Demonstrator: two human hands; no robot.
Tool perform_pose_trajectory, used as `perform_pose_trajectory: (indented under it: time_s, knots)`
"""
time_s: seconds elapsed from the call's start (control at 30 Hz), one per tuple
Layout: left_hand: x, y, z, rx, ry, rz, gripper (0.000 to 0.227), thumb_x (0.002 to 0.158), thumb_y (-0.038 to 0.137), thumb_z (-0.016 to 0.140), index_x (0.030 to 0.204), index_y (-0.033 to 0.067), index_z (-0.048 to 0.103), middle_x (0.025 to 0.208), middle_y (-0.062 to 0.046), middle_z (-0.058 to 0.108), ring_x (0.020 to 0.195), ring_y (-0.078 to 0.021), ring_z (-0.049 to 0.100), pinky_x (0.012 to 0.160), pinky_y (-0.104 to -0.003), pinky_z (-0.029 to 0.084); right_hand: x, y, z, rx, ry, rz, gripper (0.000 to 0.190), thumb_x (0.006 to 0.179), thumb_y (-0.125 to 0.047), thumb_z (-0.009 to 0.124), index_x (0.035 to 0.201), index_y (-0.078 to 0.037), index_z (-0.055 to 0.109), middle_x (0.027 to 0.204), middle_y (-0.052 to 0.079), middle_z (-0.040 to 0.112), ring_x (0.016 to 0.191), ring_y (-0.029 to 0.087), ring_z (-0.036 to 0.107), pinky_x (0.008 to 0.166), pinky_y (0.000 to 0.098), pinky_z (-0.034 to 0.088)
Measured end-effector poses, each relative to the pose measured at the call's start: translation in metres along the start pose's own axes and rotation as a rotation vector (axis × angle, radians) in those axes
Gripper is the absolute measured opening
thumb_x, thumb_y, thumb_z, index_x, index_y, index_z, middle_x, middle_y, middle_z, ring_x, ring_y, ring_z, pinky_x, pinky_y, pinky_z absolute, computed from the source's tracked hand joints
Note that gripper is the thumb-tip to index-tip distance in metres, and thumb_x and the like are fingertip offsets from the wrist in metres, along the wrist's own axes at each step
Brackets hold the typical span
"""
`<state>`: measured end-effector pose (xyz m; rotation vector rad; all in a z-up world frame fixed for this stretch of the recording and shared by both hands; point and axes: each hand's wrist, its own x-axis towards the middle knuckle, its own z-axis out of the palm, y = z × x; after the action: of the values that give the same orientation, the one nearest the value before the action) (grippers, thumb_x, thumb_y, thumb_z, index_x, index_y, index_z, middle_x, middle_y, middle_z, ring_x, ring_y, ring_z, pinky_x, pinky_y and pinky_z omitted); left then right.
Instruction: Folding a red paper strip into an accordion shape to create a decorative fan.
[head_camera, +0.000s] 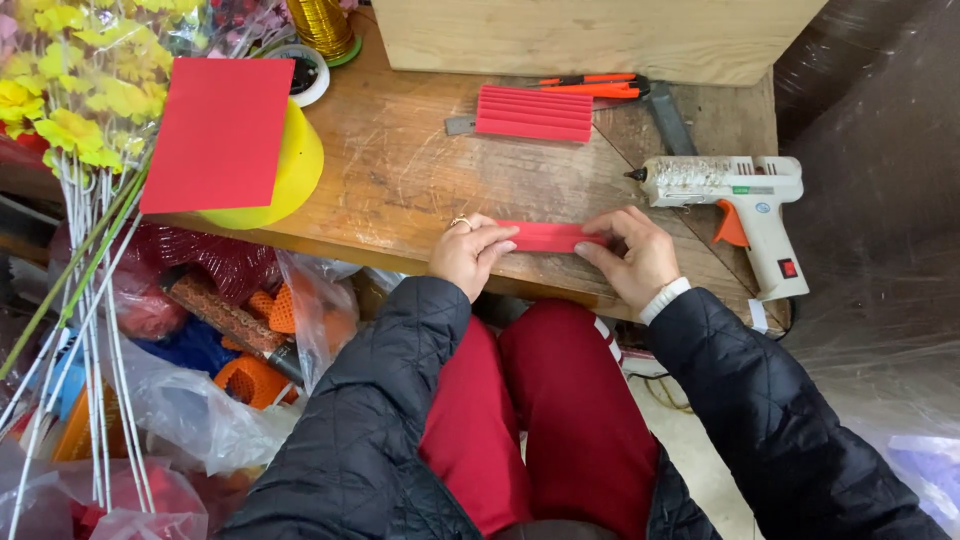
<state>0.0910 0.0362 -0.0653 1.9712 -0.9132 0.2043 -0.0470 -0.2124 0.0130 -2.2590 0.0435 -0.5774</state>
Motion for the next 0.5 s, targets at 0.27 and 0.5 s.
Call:
perform_pose_trajectory:
  time_s: [0.27,0.5]
  knots:
    - [-0.002,-0.002,0.002,0.046,-0.001,-0.025,0.016,0.097,0.04,0.075,0.112,0.0377,0.081,0.104,0.006,0.07,0.101,-0.0212,0.071,0.092,-0.035,0.058,0.0,-0.004,-0.001,-0.039,0.023,-0.046,0.019,0.085,-0.02,0.09,0.102,-0.018,0.08,0.106,0.001,0.072,0.087,0.025,0.074,0.07,0.0344,0.059]
    - [-0.003,-0.005,0.003,0.029,-0.007,-0.023,0.02,0.098,0.04,0.074,0.117,0.0393,0.081,0.106,0.005,0.07,0.103,-0.0221,0.071,0.092,-0.037,0.058,-0.005,-0.009,-0.004,-0.041,-0.003,-0.086,0.035,0.078,-0.018,0.092,0.11,-0.019,0.081,0.116,0.0,0.072,0.08,0.021,0.07,0.071,0.0344,0.059]
